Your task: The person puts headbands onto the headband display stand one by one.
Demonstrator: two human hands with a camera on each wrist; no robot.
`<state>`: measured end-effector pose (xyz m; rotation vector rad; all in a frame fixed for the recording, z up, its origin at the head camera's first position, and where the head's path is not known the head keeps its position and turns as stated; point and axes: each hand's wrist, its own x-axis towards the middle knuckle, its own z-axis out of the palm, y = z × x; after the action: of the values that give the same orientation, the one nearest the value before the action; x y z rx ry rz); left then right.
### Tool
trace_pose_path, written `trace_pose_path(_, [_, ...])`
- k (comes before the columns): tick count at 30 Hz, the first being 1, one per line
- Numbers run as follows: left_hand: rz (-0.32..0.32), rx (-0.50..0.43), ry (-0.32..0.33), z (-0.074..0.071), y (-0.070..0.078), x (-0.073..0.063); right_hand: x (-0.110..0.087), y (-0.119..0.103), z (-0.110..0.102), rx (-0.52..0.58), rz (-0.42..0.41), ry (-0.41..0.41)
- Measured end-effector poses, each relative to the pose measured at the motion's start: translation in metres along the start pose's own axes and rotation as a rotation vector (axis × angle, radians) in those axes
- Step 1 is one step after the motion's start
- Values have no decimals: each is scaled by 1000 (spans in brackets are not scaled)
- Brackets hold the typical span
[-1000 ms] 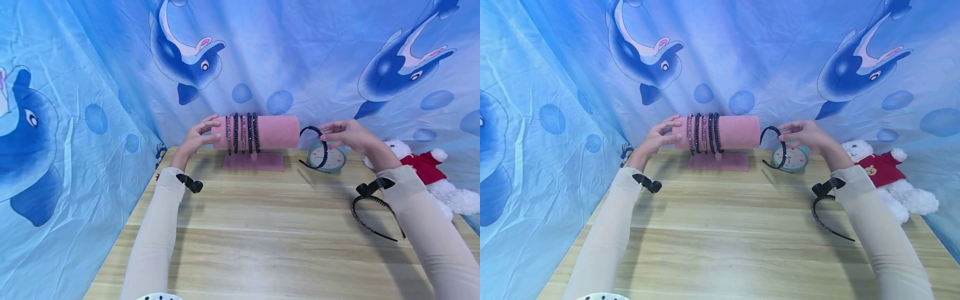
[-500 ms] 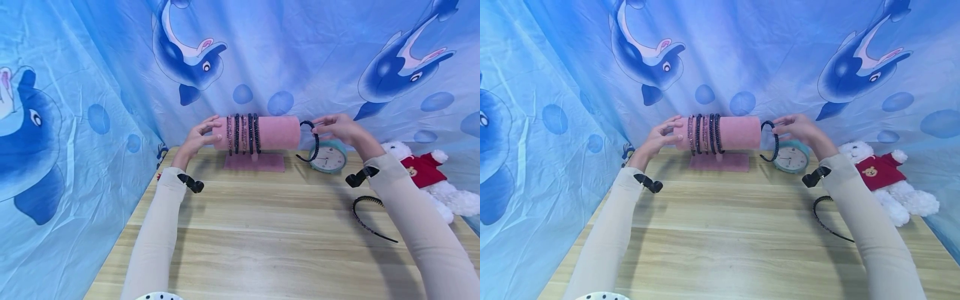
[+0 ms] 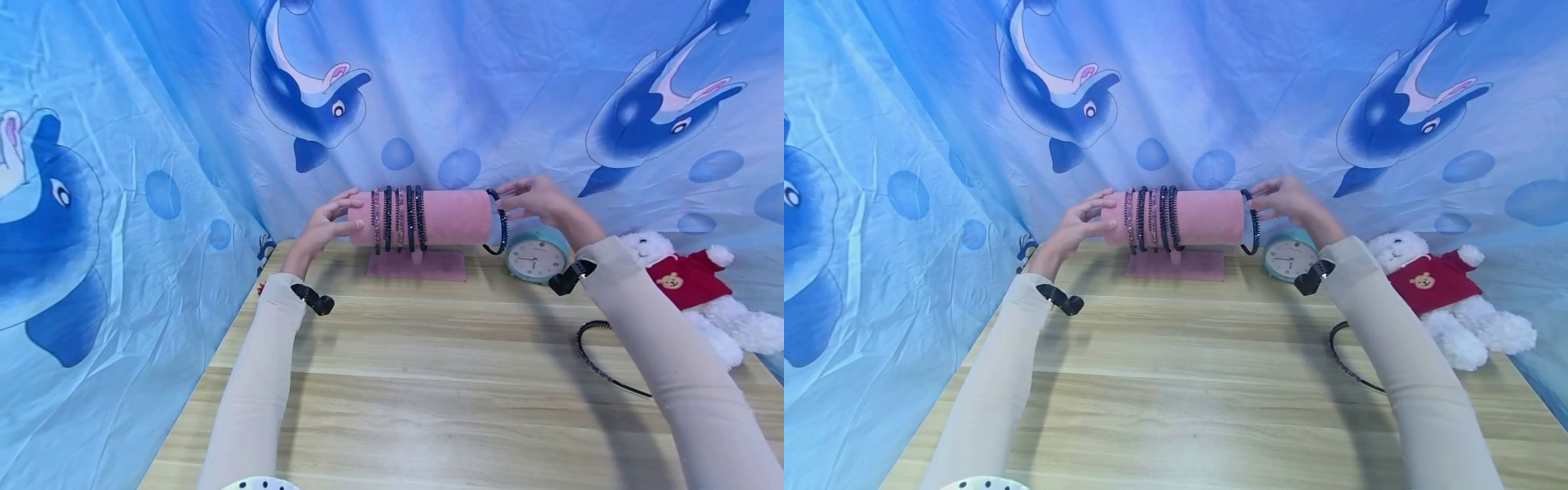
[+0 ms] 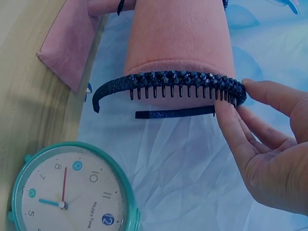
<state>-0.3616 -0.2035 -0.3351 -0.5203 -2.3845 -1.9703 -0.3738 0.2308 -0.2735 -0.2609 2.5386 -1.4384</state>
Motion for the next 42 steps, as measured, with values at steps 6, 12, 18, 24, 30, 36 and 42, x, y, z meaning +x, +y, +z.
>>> trace_pose_path(6, [-6, 3, 2, 1, 1, -1, 7, -4, 4, 17, -3, 46])
trace_pose_path(12, [-7, -6, -5, 3, 3, -2, 10, -7, 9, 47, 4, 62])
trace_pose_path(18, [-8, -13, -2, 3, 2, -2, 11, -9, 11, 56, 1, 64])
trace_pose_path(24, [-8, -13, 5, 3, 3, -2, 10, -6, 9, 64, -23, 39])
trace_pose_path(30, [-12, -10, 5, 3, 3, -2, 3, 4, 6, -24, -123, -13])
trace_pose_path(36, [-7, 1, 6, 2, 2, -2, -7, 12, 8, -97, -229, -46])
trace_pose_path(42, [-4, 9, 4, 3, 3, -2, -9, 21, 11, -81, -271, -35])
